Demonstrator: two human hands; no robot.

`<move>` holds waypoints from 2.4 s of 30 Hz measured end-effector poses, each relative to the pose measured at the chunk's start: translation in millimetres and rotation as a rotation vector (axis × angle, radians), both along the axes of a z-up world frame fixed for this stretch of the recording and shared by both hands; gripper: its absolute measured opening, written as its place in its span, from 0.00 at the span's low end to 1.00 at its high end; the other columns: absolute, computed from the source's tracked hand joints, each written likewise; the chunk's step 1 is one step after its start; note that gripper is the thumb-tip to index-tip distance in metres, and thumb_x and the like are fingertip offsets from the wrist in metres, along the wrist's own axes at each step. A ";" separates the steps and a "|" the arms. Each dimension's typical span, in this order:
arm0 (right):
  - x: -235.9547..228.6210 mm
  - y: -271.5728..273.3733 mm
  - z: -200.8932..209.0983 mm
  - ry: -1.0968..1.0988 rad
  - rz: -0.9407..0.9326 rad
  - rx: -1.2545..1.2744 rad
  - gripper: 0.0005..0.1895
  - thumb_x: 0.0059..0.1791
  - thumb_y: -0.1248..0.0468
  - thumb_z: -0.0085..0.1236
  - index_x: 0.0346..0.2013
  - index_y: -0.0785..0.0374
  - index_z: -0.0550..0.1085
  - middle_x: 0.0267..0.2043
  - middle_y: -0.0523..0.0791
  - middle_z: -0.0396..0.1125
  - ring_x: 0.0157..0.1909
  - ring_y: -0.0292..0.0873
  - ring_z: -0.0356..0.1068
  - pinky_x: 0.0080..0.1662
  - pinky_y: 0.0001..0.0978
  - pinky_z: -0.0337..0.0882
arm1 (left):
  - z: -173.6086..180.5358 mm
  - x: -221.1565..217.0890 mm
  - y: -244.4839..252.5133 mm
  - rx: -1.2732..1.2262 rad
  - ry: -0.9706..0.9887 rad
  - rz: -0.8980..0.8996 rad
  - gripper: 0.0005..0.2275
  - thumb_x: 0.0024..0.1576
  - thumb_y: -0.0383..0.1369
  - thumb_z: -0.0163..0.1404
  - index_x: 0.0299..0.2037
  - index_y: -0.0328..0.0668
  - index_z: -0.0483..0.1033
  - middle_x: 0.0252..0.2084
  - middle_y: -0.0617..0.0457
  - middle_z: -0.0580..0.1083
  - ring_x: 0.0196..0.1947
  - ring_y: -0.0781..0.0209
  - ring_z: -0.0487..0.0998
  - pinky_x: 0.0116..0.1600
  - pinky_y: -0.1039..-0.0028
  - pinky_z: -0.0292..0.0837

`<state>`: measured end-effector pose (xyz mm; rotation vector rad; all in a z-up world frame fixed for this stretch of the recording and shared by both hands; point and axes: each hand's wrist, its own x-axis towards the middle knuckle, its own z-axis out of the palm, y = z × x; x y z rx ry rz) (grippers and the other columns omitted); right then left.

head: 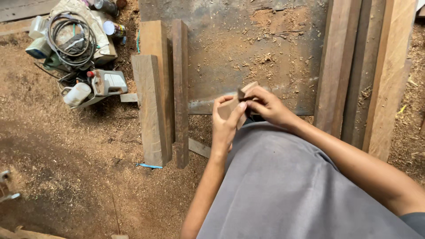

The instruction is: The person sands the faces and edges of a wooden block using a piece of sandpaper, turning the block repeatedly to reach all surfaces.

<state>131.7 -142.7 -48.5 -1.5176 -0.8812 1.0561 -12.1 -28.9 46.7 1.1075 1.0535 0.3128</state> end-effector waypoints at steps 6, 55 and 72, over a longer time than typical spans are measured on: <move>11.5 -6.9 19.8 -0.261 0.118 0.233 0.07 0.51 0.66 0.60 0.42 0.64 0.73 0.60 0.50 0.61 0.62 0.50 0.63 0.62 0.40 0.65 | 4.9 -5.2 3.3 0.309 -0.012 -0.021 0.21 0.48 0.31 0.56 0.53 0.42 0.70 0.51 0.44 0.73 0.46 0.57 0.78 0.45 0.70 0.79; -28.2 23.5 163.6 -0.984 -0.111 0.094 0.07 0.45 0.61 0.66 0.31 0.61 0.78 0.63 0.50 0.69 0.68 0.52 0.67 0.65 0.49 0.65 | -92.4 21.7 65.5 0.534 -0.662 -0.629 0.24 0.49 0.24 0.64 0.57 0.42 0.73 0.56 0.50 0.76 0.58 0.55 0.77 0.64 0.67 0.73; 14.8 24.2 163.3 -1.092 0.127 -0.085 0.14 0.45 0.59 0.67 0.46 0.50 0.82 0.66 0.32 0.67 0.73 0.42 0.59 0.70 0.44 0.55 | -45.7 52.4 71.9 0.486 -0.565 -0.776 0.29 0.52 0.35 0.70 0.64 0.44 0.73 0.61 0.48 0.79 0.59 0.58 0.84 0.60 0.67 0.82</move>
